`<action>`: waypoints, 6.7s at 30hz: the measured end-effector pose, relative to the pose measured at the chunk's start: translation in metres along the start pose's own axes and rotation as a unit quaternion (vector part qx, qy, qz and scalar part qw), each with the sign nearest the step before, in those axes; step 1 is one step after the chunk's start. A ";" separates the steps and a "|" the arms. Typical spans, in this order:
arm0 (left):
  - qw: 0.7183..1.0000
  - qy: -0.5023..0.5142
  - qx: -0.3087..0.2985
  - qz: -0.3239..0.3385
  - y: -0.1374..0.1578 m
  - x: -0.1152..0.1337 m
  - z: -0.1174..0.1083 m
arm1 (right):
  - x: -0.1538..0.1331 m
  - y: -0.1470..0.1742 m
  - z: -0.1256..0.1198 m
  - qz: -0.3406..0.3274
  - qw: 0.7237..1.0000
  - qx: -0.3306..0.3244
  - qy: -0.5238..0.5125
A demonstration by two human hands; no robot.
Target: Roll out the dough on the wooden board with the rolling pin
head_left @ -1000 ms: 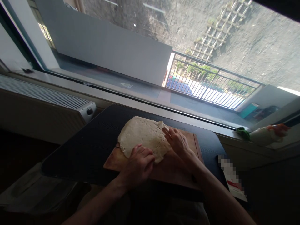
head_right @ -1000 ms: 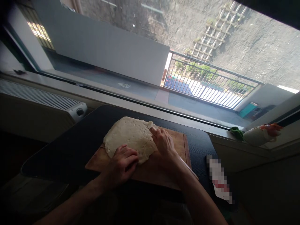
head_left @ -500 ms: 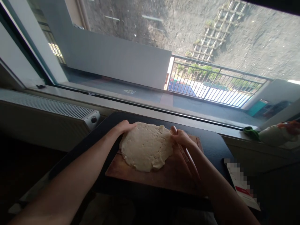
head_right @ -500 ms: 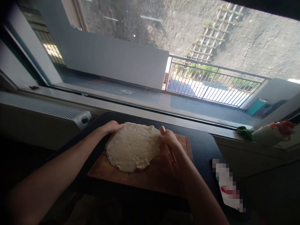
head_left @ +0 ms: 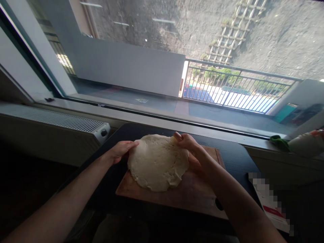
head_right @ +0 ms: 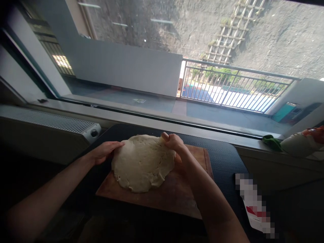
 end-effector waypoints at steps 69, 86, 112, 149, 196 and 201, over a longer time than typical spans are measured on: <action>0.765 -0.444 -0.027 0.466 0.123 -0.004 0.159 | 0.053 0.096 -0.004 -0.002 0.983 0.145 0.113; 0.635 -0.624 -0.252 0.379 -0.007 0.099 0.245 | 0.046 0.169 0.017 -0.097 0.979 0.179 0.030; 0.708 -0.531 -0.406 0.229 -0.039 0.112 0.243 | 0.058 0.133 0.016 -0.057 0.980 0.161 0.104; 0.823 -0.431 -0.092 0.357 -0.001 0.112 0.201 | 0.062 0.117 -0.009 -0.125 0.976 0.139 0.115; 0.778 -0.440 0.054 0.445 0.112 -0.010 0.139 | 0.083 0.162 -0.012 -0.078 0.988 0.069 0.113; 0.778 -0.447 0.057 0.438 0.114 -0.006 0.154 | 0.083 0.162 -0.021 -0.092 0.991 0.066 0.077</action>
Point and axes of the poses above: each hand's wrist, its own y-axis away from the middle knuckle, its own z-axis out of the palm, x = y × z, the point moved 2 cm from there along -y, towards the middle knuckle, and after that the axes turned 6 degrees about z, right-handed, at the moved point
